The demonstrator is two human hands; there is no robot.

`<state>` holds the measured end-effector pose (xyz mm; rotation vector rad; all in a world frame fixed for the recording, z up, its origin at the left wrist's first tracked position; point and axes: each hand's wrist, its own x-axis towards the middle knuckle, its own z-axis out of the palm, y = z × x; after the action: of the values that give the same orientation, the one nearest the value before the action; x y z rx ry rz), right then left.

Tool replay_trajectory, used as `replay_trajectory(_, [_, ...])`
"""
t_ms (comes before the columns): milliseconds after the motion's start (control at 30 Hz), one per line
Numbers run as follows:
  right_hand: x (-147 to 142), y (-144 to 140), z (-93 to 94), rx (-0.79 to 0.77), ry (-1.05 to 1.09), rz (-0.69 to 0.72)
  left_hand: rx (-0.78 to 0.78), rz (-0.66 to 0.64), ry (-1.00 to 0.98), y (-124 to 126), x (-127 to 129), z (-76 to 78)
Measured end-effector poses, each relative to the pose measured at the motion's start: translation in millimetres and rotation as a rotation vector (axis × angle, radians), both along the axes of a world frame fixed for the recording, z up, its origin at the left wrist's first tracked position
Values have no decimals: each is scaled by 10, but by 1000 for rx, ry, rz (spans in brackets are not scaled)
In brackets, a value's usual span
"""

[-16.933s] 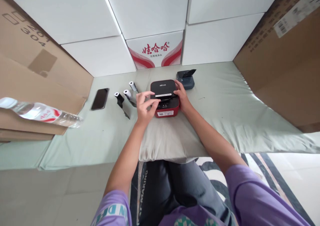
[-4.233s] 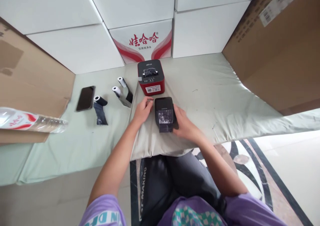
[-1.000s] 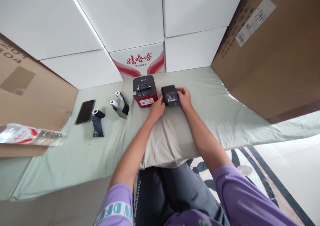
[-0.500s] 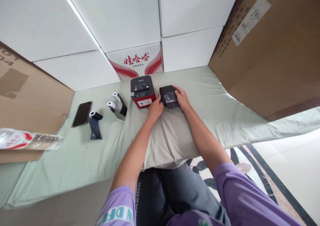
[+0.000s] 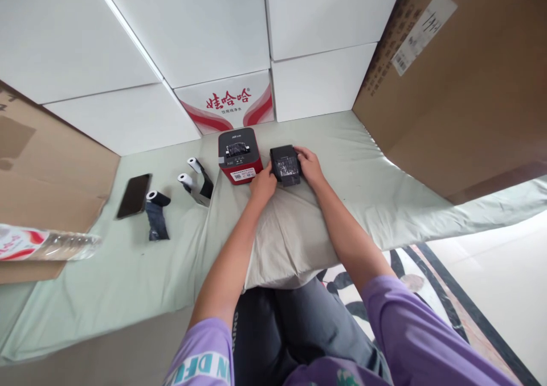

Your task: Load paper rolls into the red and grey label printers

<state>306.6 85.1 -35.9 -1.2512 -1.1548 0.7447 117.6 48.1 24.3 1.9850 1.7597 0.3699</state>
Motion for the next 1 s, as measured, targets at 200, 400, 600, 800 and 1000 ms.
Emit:
replay_trajectory(200, [-51, -33, 17, 10, -66, -31, -29, 13, -59, -22, -8, -34])
replay_trajectory(400, [-56, -40, 26, -1, -79, -29, -18, 26, -113, -31, -10, -54])
replay_trajectory(600, [-48, -13, 12, -15, -17, 1, -24, -7, -137, -8, -35, -50])
replay_trajectory(800, [-29, -3, -2, -15, 24, 45, 1, 7, -95, 8, -12, -23])
replay_trajectory(1000, [-60, -44, 43, -27, -17, -15, 34, 1, -49, -30, 1, -74])
